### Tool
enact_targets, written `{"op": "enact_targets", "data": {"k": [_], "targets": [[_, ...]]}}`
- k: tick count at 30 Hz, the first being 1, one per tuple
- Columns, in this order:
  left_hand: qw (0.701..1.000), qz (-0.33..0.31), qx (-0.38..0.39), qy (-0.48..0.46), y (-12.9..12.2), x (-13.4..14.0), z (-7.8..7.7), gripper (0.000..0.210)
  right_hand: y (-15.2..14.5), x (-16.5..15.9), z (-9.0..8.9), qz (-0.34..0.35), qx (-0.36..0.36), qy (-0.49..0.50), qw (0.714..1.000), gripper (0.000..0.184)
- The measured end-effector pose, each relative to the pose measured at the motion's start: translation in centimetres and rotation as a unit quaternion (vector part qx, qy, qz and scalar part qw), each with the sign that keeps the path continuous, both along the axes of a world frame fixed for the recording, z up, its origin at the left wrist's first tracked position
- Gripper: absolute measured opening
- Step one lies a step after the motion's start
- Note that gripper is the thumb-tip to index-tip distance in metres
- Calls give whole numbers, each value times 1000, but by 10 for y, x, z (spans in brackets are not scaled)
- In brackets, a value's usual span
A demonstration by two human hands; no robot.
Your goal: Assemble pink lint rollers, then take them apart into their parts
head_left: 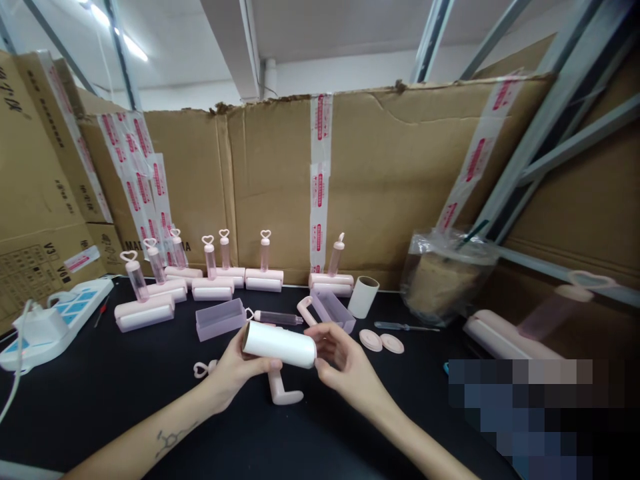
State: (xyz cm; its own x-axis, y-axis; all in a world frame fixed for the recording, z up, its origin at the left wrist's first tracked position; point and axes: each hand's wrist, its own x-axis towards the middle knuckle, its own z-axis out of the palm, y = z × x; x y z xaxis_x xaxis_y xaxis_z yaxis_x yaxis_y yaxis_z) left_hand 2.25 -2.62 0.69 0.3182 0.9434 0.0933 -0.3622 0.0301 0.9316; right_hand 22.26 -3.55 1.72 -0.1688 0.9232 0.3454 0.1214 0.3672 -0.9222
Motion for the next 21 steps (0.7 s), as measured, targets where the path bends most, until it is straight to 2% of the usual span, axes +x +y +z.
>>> {"op": "enact_targets", "data": {"k": [3, 6, 10, 12, 14, 16, 17, 21], "targets": [[1000, 8, -21, -12, 0, -1, 0, 50, -1, -1, 2, 3, 2, 12, 1000, 41], [999, 17, -38, -26, 4, -4, 1, 42, 1, 4, 12, -9, -2, 4, 1000, 37], [998, 31, -22, -48, 9, -10, 5, 45, 15, 40, 32, -112, 45, -79, 990, 18], [998, 38, -19, -46, 10, -11, 7, 45, 24, 69, 38, -201, 50, -211, 955, 15], [998, 37, -17, -42, 10, -12, 8, 41, 33, 96, 40, -290, -1, -389, 875, 14], [999, 32, -14, -40, 10, -13, 9, 38, 38, 117, 36, -320, -61, -471, 820, 13], [999, 29, -13, -39, 10, -13, 9, 36, 40, 124, 34, -320, -87, -487, 808, 12], [999, 23, -13, -30, 8, -12, 9, 34, 43, 134, 25, -298, -145, -512, 793, 13]]}}
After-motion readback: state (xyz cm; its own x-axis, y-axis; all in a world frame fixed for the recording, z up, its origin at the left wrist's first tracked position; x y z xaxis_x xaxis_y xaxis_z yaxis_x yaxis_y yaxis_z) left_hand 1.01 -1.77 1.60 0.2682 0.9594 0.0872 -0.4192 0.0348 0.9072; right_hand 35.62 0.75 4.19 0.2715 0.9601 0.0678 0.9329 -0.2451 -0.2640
